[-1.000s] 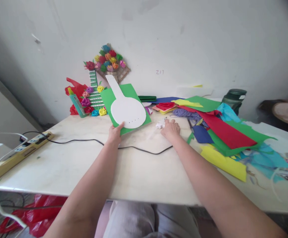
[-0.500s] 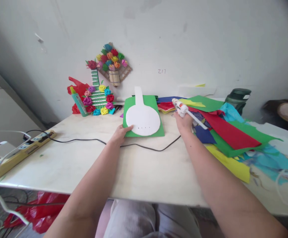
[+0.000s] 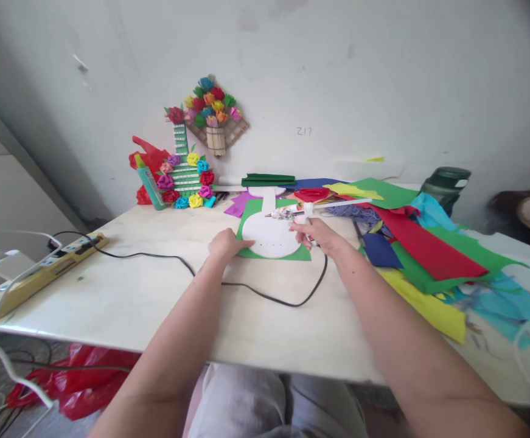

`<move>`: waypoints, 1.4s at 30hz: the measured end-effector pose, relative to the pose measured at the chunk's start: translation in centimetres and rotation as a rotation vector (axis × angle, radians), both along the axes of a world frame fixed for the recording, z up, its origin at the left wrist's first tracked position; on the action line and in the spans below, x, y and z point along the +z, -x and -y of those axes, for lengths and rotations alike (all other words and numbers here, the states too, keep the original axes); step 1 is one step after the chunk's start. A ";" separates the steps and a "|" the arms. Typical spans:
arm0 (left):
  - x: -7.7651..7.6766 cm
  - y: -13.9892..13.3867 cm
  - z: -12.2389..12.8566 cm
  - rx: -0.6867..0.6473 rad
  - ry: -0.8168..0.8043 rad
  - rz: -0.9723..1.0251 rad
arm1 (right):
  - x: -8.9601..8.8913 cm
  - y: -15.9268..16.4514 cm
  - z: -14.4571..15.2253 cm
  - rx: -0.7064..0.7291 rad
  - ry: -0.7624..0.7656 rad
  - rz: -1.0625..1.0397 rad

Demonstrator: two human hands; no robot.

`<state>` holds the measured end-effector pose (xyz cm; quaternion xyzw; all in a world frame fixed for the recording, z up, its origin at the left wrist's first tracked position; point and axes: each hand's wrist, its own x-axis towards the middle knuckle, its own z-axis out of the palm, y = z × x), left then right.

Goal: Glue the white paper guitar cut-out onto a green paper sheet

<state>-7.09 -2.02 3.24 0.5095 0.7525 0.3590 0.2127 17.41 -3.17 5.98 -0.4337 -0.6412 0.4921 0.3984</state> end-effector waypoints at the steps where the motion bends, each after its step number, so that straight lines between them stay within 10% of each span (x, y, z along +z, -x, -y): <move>1: -0.1 0.1 0.0 0.038 -0.032 -0.025 | -0.1 0.1 0.0 0.018 0.015 0.031; 8: -0.8 0.8 -0.5 0.030 -0.093 0.126 | -0.7 0.2 -0.3 0.074 0.088 0.148; 19: -1.6 -0.6 -0.3 -0.131 -0.153 -0.496 | 0.8 0.9 0.7 0.063 0.095 0.221; 42: -2.5 -0.2 -1.6 -0.472 0.002 -0.475 | 1.0 0.9 0.8 0.106 0.133 0.337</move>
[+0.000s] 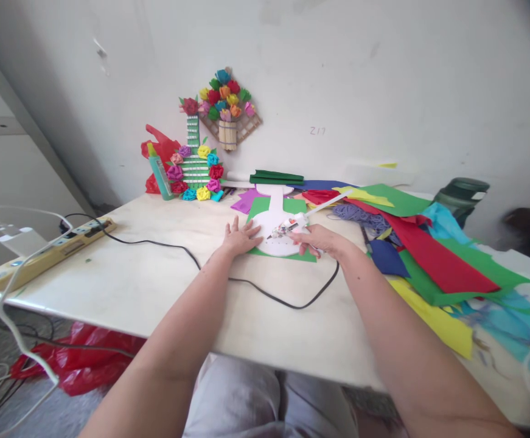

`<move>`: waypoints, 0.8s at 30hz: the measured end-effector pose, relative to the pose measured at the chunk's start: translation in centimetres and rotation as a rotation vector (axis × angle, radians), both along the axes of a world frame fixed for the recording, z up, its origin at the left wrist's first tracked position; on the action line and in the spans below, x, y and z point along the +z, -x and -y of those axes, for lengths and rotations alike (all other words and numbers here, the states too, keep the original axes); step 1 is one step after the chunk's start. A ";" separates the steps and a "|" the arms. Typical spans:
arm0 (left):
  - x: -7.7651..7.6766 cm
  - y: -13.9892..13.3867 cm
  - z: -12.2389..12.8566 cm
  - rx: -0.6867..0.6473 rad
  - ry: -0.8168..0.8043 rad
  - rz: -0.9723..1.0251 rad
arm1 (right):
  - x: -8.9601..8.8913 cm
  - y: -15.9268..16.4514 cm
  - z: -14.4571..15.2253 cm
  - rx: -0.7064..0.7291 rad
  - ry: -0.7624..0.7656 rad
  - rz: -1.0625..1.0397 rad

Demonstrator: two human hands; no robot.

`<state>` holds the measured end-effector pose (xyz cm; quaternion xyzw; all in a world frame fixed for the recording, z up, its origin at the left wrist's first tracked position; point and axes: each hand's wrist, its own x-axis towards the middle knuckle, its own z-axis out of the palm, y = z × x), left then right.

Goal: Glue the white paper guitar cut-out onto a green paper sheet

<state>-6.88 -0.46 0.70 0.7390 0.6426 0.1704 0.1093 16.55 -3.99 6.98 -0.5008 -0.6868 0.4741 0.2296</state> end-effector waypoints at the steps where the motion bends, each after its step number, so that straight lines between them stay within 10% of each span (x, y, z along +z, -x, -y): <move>1: 0.0 0.0 0.0 -0.001 0.003 0.000 | 0.0 0.0 0.0 0.000 -0.003 0.004; 24: 0.5 -0.1 0.2 0.006 0.108 -0.216 | -0.3 0.4 -0.1 -0.005 -0.016 0.118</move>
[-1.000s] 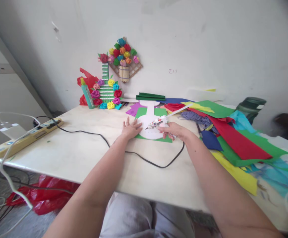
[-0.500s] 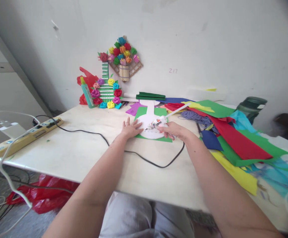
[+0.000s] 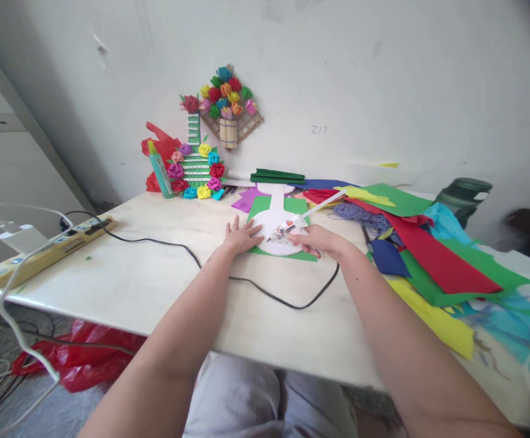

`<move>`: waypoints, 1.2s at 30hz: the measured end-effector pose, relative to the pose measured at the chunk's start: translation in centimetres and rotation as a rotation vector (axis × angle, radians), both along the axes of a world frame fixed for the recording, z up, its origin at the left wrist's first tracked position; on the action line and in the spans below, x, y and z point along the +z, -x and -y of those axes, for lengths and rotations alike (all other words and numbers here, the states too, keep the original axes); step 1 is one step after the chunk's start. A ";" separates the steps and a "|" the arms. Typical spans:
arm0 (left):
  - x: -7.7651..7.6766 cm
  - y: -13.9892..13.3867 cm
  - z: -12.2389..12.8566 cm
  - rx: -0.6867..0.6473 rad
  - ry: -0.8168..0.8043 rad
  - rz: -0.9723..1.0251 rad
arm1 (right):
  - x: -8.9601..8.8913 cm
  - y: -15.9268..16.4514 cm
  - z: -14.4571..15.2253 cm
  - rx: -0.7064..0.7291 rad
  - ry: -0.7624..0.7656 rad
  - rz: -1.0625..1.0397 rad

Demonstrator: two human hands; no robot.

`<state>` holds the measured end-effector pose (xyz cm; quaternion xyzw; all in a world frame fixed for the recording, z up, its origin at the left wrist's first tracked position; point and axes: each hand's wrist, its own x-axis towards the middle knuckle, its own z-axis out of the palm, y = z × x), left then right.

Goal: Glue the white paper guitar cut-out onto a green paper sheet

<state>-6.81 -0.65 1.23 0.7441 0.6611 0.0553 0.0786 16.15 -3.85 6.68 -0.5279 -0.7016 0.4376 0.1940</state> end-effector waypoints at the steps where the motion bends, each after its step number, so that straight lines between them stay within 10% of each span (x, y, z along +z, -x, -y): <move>1: 0.0 0.0 0.0 0.001 0.001 -0.003 | 0.0 0.0 0.0 -0.002 0.002 0.009; 36: 0.3 0.0 0.3 -0.046 0.023 -0.006 | 6.4 5.3 -1.5 0.181 -0.037 0.737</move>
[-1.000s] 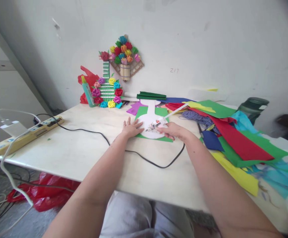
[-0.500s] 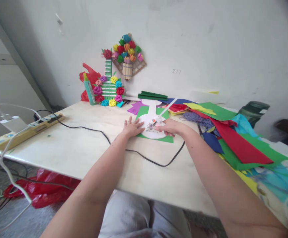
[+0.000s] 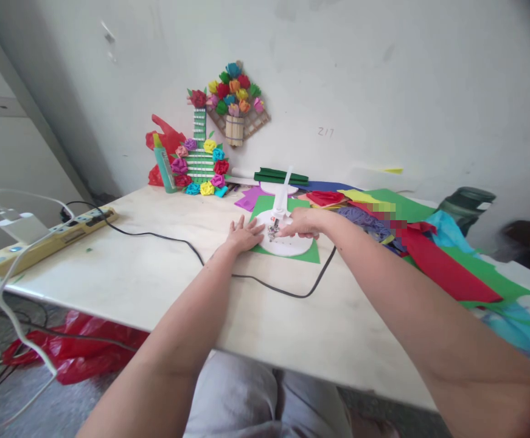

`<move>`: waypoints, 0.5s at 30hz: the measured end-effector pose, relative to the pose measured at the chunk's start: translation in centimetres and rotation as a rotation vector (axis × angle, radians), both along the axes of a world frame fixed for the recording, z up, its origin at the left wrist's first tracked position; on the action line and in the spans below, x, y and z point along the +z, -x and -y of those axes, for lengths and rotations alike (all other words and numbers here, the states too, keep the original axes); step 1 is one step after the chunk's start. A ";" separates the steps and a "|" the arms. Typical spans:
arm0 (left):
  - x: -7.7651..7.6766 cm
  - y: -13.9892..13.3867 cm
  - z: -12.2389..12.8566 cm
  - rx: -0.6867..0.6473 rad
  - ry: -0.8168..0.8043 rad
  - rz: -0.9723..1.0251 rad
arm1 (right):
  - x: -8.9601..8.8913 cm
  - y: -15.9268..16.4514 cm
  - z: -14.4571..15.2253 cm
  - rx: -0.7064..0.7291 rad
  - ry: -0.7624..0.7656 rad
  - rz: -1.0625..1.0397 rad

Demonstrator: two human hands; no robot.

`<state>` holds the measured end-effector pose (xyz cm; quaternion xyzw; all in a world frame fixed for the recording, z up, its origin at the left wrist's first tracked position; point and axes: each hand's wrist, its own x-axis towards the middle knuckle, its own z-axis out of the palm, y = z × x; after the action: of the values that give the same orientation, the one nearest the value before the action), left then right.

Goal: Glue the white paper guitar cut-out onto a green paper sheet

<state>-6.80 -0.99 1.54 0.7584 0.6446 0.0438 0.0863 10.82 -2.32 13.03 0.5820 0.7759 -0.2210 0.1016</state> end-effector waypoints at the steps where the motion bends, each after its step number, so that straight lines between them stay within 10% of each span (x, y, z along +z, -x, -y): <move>1: 0.0 0.0 0.0 -0.002 0.001 -0.003 | -0.1 0.0 -0.3 0.002 0.017 0.002; 15: -0.1 0.0 -0.3 0.004 0.013 -0.027 | -0.1 0.0 -0.2 -0.024 0.085 0.023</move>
<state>-6.79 -0.65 1.44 0.7570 0.6476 0.0296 0.0822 10.81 -2.09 12.90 0.5888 0.7577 -0.2484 0.1326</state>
